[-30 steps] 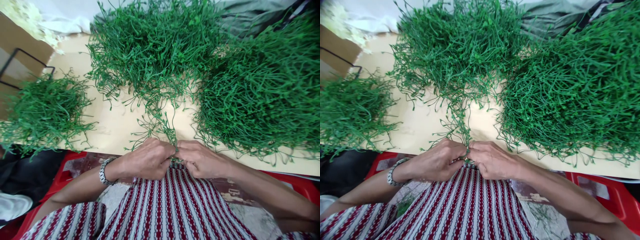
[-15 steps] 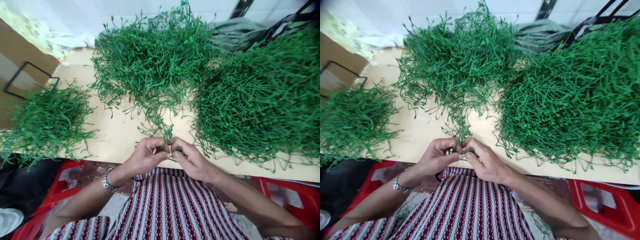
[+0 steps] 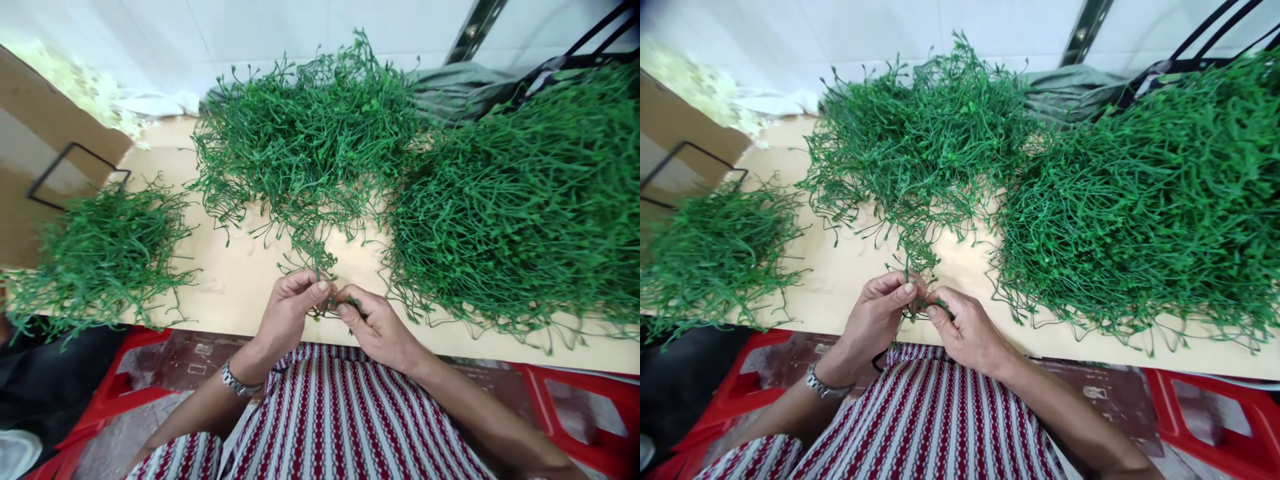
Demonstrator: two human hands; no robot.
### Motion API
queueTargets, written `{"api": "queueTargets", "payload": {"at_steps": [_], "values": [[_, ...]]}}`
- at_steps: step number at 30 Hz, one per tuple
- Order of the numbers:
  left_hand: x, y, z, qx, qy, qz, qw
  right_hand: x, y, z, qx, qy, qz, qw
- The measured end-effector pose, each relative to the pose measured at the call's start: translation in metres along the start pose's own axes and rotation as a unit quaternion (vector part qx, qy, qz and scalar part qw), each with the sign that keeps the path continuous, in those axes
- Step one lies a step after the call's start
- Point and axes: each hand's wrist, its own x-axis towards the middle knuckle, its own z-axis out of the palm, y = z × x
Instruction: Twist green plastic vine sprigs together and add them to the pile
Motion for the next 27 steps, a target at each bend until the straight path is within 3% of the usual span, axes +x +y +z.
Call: {"api": "queueTargets", "payload": {"at_steps": [4,11,15,20,25,27], "values": [[-0.001,0.000,0.003,-0.073,-0.018,-0.035,0.997,0.004,-0.001,-0.006,0.011,-0.006,-0.014,1.000],[0.004,0.001,0.009,-0.157,-0.053,-0.106,0.981,0.006,0.000,-0.006,0.121,-0.042,-0.091,0.988],[0.008,0.012,0.007,-0.188,-0.039,-0.079,0.978,0.003,0.001,-0.010,0.110,-0.100,-0.148,0.978],[0.005,0.022,0.007,-0.061,-0.061,-0.025,0.996,0.001,0.003,-0.038,0.091,0.037,-0.067,0.993],[0.006,0.016,0.010,0.016,-0.055,0.008,0.998,-0.002,-0.009,-0.053,0.051,0.176,-0.092,0.979],[0.006,0.013,0.013,0.025,-0.059,0.012,0.998,-0.002,-0.015,-0.052,0.011,0.192,-0.083,0.978]]}}
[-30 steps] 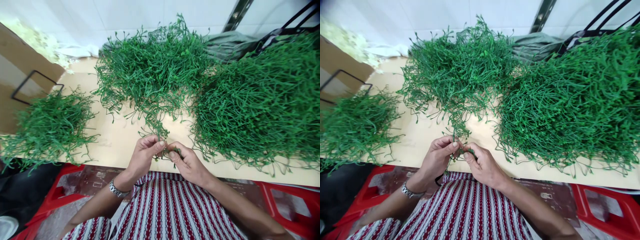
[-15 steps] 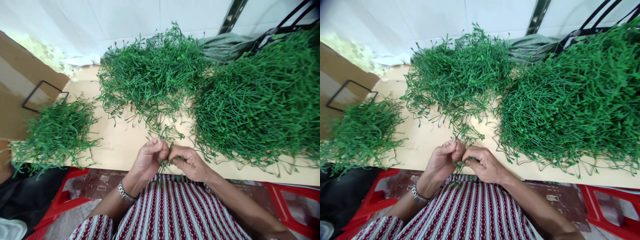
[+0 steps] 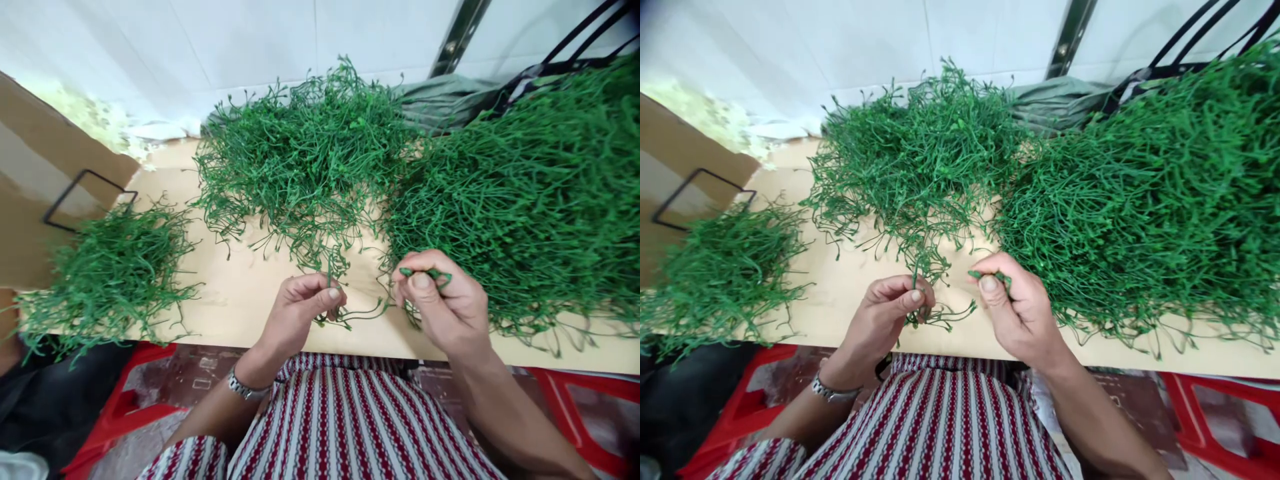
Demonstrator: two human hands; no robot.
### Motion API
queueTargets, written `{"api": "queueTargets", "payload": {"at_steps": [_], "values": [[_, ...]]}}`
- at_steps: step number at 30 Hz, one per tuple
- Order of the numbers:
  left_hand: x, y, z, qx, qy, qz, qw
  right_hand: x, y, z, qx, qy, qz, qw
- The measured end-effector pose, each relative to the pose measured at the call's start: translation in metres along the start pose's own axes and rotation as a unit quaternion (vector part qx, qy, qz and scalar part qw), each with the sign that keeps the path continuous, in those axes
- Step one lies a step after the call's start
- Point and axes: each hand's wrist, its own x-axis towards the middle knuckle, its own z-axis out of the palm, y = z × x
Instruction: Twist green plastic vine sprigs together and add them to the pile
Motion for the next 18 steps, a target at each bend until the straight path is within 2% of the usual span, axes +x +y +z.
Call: {"api": "queueTargets", "payload": {"at_steps": [4,7,10,15,18], "values": [[0.001,-0.002,0.003,-0.011,0.006,0.018,1.000,0.000,-0.003,0.012,-0.079,-0.118,0.009,0.990],[0.003,-0.002,0.003,-0.047,0.021,0.019,0.999,-0.005,0.004,0.022,-0.084,-0.158,0.034,0.983],[0.004,-0.003,0.003,-0.090,0.033,0.027,0.995,-0.011,0.012,0.031,-0.080,-0.162,0.038,0.983],[0.006,-0.009,0.004,-0.140,0.018,0.023,0.990,-0.016,0.022,0.042,-0.045,-0.095,-0.053,0.993],[0.006,-0.012,0.004,-0.150,0.006,0.014,0.989,-0.015,0.025,0.044,-0.032,-0.080,-0.087,0.993]]}}
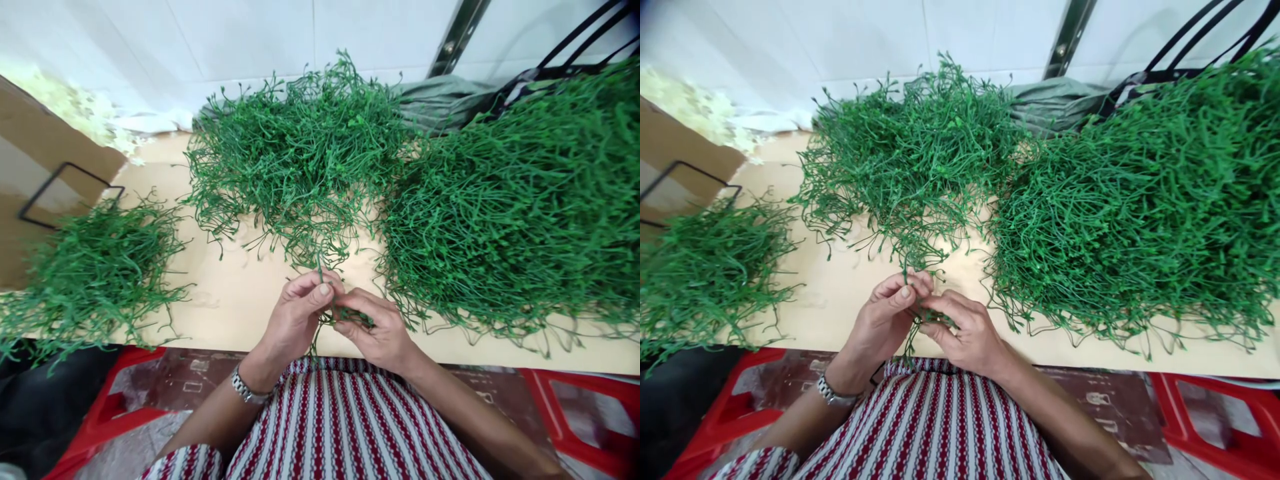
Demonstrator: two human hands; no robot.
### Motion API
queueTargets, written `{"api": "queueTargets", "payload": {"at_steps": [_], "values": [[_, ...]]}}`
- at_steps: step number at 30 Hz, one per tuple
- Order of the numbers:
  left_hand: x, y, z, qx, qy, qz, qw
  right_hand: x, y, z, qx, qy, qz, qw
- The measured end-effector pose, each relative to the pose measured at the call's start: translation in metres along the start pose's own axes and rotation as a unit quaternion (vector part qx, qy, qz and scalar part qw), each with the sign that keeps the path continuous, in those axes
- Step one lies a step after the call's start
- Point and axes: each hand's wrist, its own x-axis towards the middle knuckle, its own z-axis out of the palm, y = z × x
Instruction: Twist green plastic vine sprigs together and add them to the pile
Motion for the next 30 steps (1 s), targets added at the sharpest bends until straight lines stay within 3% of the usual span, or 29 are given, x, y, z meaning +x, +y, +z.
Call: {"api": "queueTargets", "payload": {"at_steps": [10,16,19,23,27,30], "values": [[-0.001,0.014,-0.003,0.153,0.012,-0.071,0.986,-0.002,0.002,-0.011,-0.036,-0.024,-0.001,0.999],[-0.003,0.013,-0.009,0.254,0.016,-0.047,0.966,0.000,-0.003,-0.020,-0.165,-0.078,0.013,0.983],[-0.005,0.009,-0.010,0.229,0.025,0.002,0.973,0.000,-0.007,-0.020,-0.177,-0.100,0.029,0.979],[-0.006,0.003,-0.005,0.147,0.064,0.063,0.985,0.003,-0.008,-0.016,-0.106,-0.095,0.065,0.988],[-0.006,0.002,-0.001,0.032,0.050,0.003,0.998,0.004,-0.008,-0.012,-0.075,-0.093,0.069,0.990],[-0.004,0.004,-0.001,0.002,0.027,-0.041,0.999,0.004,-0.009,-0.010,-0.074,-0.101,0.062,0.990]]}}
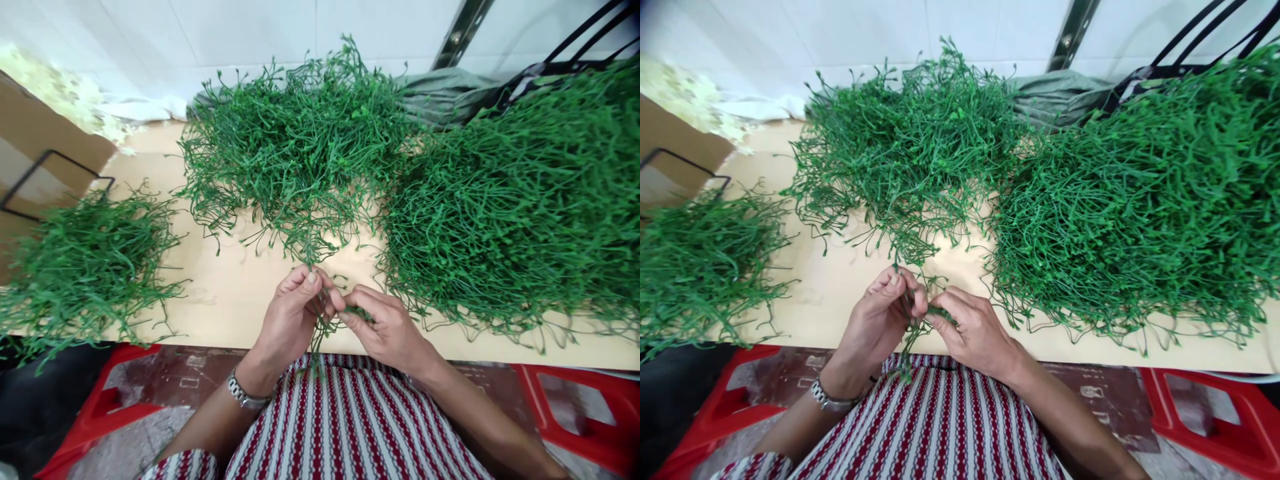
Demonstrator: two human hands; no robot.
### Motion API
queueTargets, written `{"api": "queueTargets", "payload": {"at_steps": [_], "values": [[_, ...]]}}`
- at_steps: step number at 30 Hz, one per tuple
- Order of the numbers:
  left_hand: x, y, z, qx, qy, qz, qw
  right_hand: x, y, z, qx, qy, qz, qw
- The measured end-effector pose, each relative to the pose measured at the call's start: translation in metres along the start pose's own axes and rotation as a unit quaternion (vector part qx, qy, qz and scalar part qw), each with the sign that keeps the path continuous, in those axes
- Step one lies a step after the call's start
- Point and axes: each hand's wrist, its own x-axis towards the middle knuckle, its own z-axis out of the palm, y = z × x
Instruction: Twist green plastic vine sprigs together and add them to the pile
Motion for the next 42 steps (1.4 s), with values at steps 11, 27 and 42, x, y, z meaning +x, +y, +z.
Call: {"api": "queueTargets", "payload": {"at_steps": [11,27,42], "values": [[-0.001,0.002,-0.005,0.110,-0.090,0.052,0.988,0.001,0.004,-0.005,0.272,-0.097,0.125,0.949],[0.001,-0.010,0.000,0.039,-0.003,0.010,0.999,-0.003,0.003,0.014,0.273,0.031,0.195,0.942],[0.002,-0.013,0.002,-0.001,-0.002,0.000,1.000,-0.007,0.007,0.019,0.260,0.085,0.200,0.941]]}}
